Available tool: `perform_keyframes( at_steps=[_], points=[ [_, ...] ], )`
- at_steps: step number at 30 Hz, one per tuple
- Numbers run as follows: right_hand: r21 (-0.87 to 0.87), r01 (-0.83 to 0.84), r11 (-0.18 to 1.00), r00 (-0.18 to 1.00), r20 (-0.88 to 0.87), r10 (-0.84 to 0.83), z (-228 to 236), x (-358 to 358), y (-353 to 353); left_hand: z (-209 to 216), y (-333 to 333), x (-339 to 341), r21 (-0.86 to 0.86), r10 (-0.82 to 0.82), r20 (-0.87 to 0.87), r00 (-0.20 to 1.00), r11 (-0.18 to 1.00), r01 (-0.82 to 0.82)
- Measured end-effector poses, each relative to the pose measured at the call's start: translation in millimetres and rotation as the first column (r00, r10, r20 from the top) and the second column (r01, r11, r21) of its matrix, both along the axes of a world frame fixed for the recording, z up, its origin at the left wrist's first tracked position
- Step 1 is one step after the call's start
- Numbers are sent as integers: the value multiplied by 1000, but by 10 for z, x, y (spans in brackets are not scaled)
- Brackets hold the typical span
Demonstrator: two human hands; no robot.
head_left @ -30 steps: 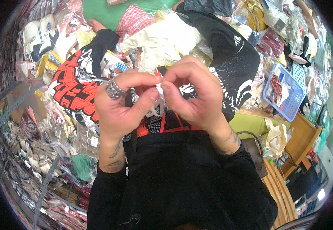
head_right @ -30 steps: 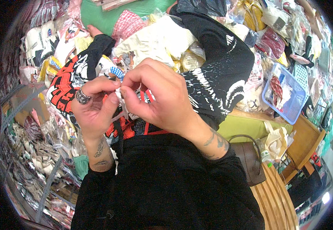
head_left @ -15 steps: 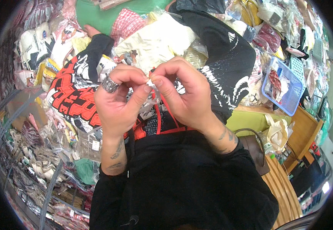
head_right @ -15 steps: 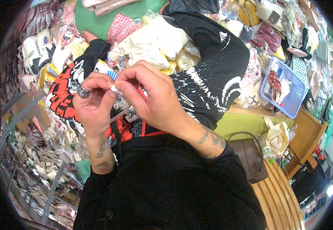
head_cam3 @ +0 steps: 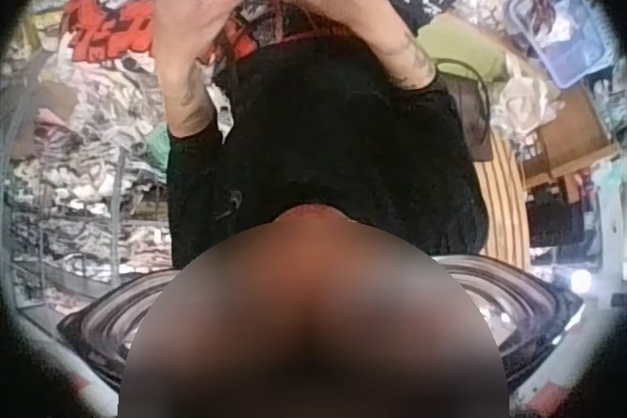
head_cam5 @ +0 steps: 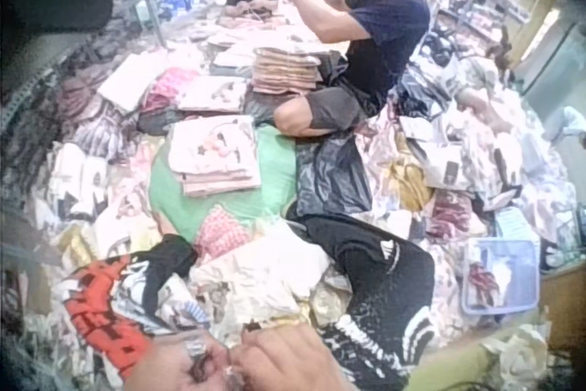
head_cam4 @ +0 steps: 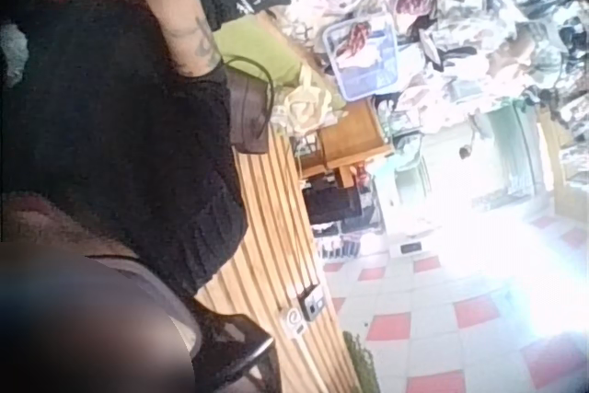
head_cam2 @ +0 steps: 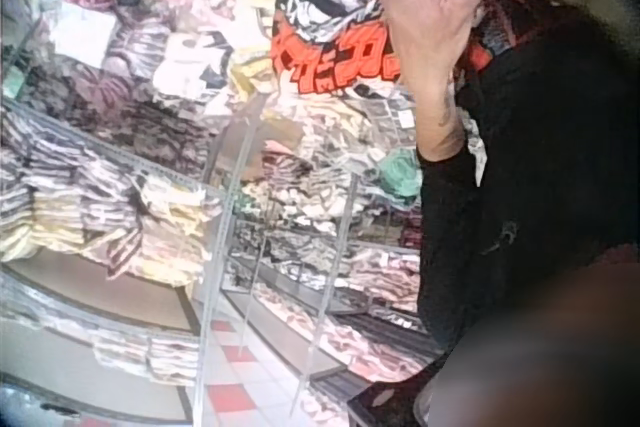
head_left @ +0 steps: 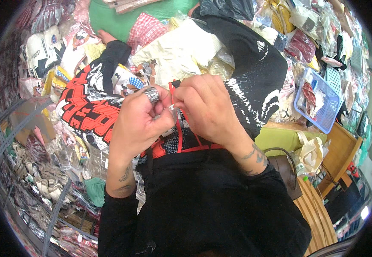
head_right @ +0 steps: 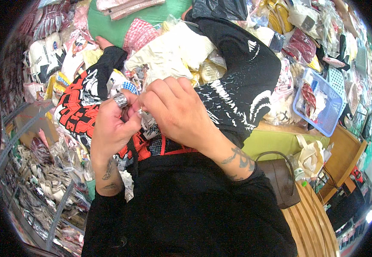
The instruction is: The person sits on a green mat in a cluttered room and ties plastic bags containing folded clothing with white twist ties. They pick up a bag, open it, insert a twist tie, and secure the bundle by twisting the tie.
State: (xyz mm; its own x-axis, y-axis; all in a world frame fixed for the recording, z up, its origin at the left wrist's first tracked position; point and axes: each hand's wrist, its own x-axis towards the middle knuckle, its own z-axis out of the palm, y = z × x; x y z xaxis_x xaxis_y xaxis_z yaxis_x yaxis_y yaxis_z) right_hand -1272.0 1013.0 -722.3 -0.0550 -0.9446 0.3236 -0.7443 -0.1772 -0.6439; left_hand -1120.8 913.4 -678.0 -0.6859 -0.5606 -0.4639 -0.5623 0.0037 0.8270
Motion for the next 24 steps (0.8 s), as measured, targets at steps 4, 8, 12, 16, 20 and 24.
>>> perform_keyframes(
  at_steps=[4,8,12,16,20,24],
  points=[
    [-18,163,987,986,-45,-163,-108,-156,21,-28,-142,67,-369,-169,151,974,905,214],
    [175,141,974,843,494,-211,74,-187,-11,-112,-108,2,-200,14,-220,975,978,-59],
    [201,162,966,532,807,-258,131,91,-50,-193,95,-135,180,357,-527,771,934,-309],
    [215,189,958,385,881,-274,145,170,-41,-188,126,-107,279,399,-551,733,916,-288],
    [104,249,963,660,709,-247,33,144,-56,-155,110,-73,376,452,-486,748,881,-288],
    [48,263,964,722,653,-230,111,134,-75,-127,126,-84,290,419,-493,762,906,-310]
  ],
)
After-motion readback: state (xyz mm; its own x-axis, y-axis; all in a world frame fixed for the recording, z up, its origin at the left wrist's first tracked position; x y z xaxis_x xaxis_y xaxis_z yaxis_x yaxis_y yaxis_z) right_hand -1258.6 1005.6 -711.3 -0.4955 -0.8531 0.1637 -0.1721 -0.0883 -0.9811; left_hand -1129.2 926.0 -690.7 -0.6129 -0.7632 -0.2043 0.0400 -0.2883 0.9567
